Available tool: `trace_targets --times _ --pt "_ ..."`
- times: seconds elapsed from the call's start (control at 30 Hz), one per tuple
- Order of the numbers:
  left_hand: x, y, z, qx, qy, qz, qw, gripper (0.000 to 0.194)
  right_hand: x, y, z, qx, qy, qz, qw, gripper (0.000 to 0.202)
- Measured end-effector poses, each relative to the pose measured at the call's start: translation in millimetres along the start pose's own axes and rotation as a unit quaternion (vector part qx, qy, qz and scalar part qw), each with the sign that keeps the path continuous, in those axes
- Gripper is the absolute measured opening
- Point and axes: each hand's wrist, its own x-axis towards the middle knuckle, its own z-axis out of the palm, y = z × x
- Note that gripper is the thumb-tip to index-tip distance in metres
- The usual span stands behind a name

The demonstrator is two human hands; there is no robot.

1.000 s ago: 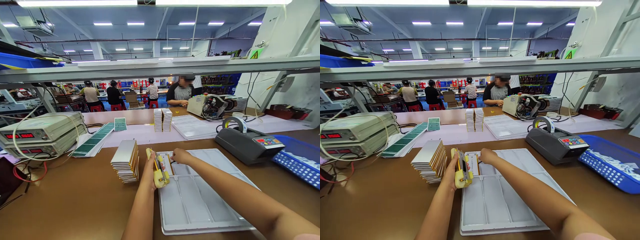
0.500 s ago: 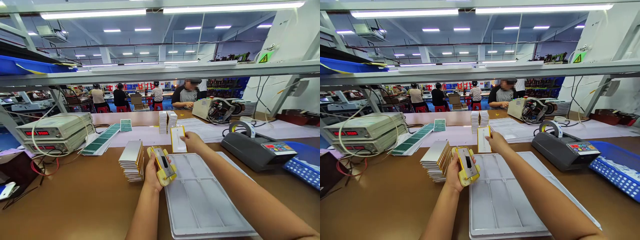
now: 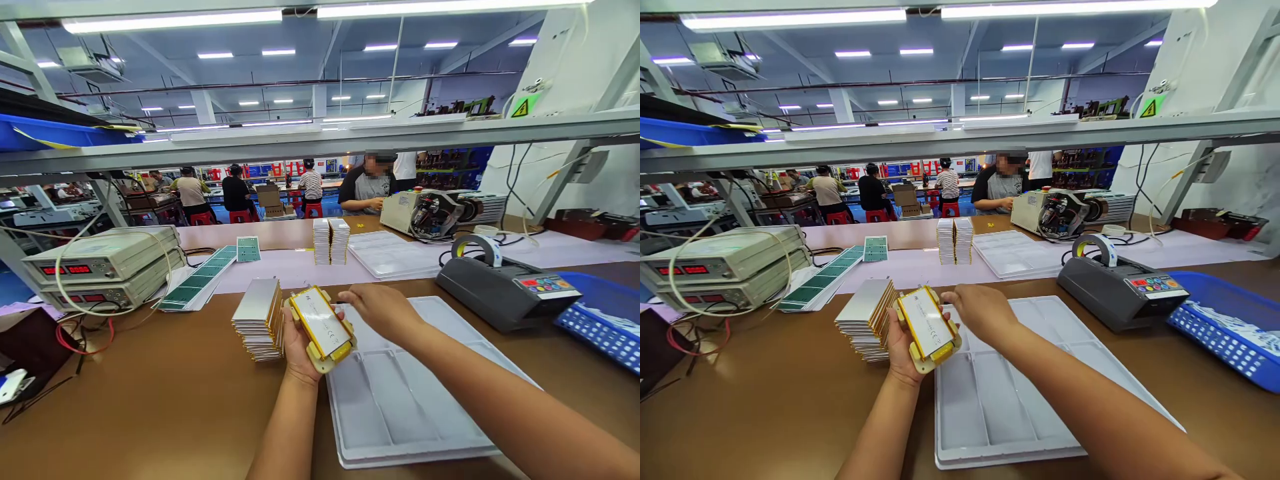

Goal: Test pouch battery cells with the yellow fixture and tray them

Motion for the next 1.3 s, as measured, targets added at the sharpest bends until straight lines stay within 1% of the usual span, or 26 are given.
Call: trace_targets --times 0.03,0.1,0.17,0.23,0.3,0.4,0.5,0.6,0.7,0.73,0.8,0.83,0.87,0.9,0.93,0.97,1.0,1.03,1.1,1.13,1.17,1.2,1.23,1.27,1.3 --pt "-0.2 0.7 -0.5 -0.002 -0.001 -0.001 1.000 0.064 -2.0 10.9 -0.2 -0.015 0.004 0.015 1.000 0.038" --pt "-0.3 1.7 -2.5 -0.008 0.002 0.005 1.000 0.063 -6.2 38.3 7.4 -0.031 -0.018 0.051 0.998 0.037" --pt "0.3 1.8 -5.5 -0.005 0.001 0.011 1.000 0.057 -10.8 69.3 23.4 -0.025 -0.063 0.083 0.994 0.033" --pt "1.7 0.5 -9.0 0.017 0.006 0.003 1.000 0.047 -15.2 98.3 42.7 -0.001 -0.099 0.101 0.990 0.031" --pt "3.6 -2.0 -12.2 0.053 0.037 -0.023 0.998 0.040 -18.6 120.3 60.0 0.034 -0.115 0.110 0.987 0.029" --pt "5.5 -7.7 -14.3 0.111 0.105 -0.068 0.986 0.034 -20.6 136.2 75.4 0.088 -0.113 0.095 0.985 0.026" --pt "4.8 -13.7 -8.8 0.153 0.138 -0.081 0.975 0.031 -19.8 139.6 78.1 0.116 -0.103 0.060 0.986 0.024" --pt "2.4 -15.1 9.3 0.179 0.159 -0.057 0.969 0.032 -18.8 142.0 76.1 0.136 -0.096 0.042 0.985 0.020" --pt "0.2 -5.6 42.0 0.194 0.196 -0.024 0.961 0.029 -18.1 146.7 76.3 0.163 -0.108 0.033 0.980 0.018" --pt "-0.3 1.0 55.6 0.201 0.199 -0.012 0.959 0.027 -17.8 148.2 76.8 0.169 -0.111 0.032 0.979 0.018" --pt "-1.2 19.4 84.3 0.238 0.188 0.017 0.953 0.024 -17.7 150.4 77.7 0.176 -0.115 0.033 0.977 0.018" --pt "-1.2 30.7 98.3 0.273 0.189 0.030 0.943 0.023 -17.7 151.1 77.7 0.179 -0.116 0.032 0.976 0.017" --pt "-0.8 43.0 111.2 0.319 0.200 0.034 0.926 0.022 -17.9 151.5 77.5 0.180 -0.117 0.030 0.976 0.017" --pt "0.2 55.6 122.4 0.373 0.228 0.032 0.899 0.022 -18.2 151.8 77.0 0.181 -0.119 0.028 0.976 0.017" --pt "1.9 67.9 131.4 0.433 0.254 0.037 0.864 0.024 -18.4 152.0 76.3 0.181 -0.122 0.026 0.976 0.016" --pt "4.3 79.4 138.0 0.501 0.266 0.037 0.822 0.029 -18.6 152.2 75.6 0.181 -0.126 0.027 0.975 0.016" --pt "7.1 89.6 141.9 0.574 0.270 0.037 0.772 0.038 -18.8 152.4 74.8 0.183 -0.130 0.027 0.974 0.016" --pt "10.3 98.3 143.3 0.645 0.279 0.033 0.711 0.048 -18.9 152.7 74.1 0.184 -0.134 0.029 0.973 0.016" --pt "17.1 111.3 139.2 0.765 0.304 0.008 0.567 0.066 -19.0 153.2 72.9 0.188 -0.140 0.029 0.972 0.016" --pt "20.3 115.9 134.7 0.808 0.321 -0.009 0.494 0.071 -18.9 153.4 72.4 0.189 -0.142 0.027 0.971 0.016" --pt "23.3 119.8 129.1 0.839 0.333 -0.026 0.430 0.074 -18.8 153.5 71.9 0.190 -0.143 0.025 0.971 0.016" --pt "26.0 123.0 123.2 0.861 0.339 -0.042 0.378 0.074 -18.6 153.6 71.4 0.190 -0.144 0.025 0.971 0.016" --pt "28.3 125.8 117.4 0.876 0.340 -0.055 0.338 0.074 -18.4 153.7 71.1 0.190 -0.145 0.025 0.971 0.016" --pt "30.3 128.2 112.2 0.887 0.338 -0.065 0.309 0.073 -18.1 153.8 70.8 0.189 -0.146 0.024 0.971 0.016" --pt "31.9 130.5 107.8 0.895 0.332 -0.071 0.288 0.072 -17.8 153.9 70.7 0.188 -0.146 0.023 0.971 0.016"
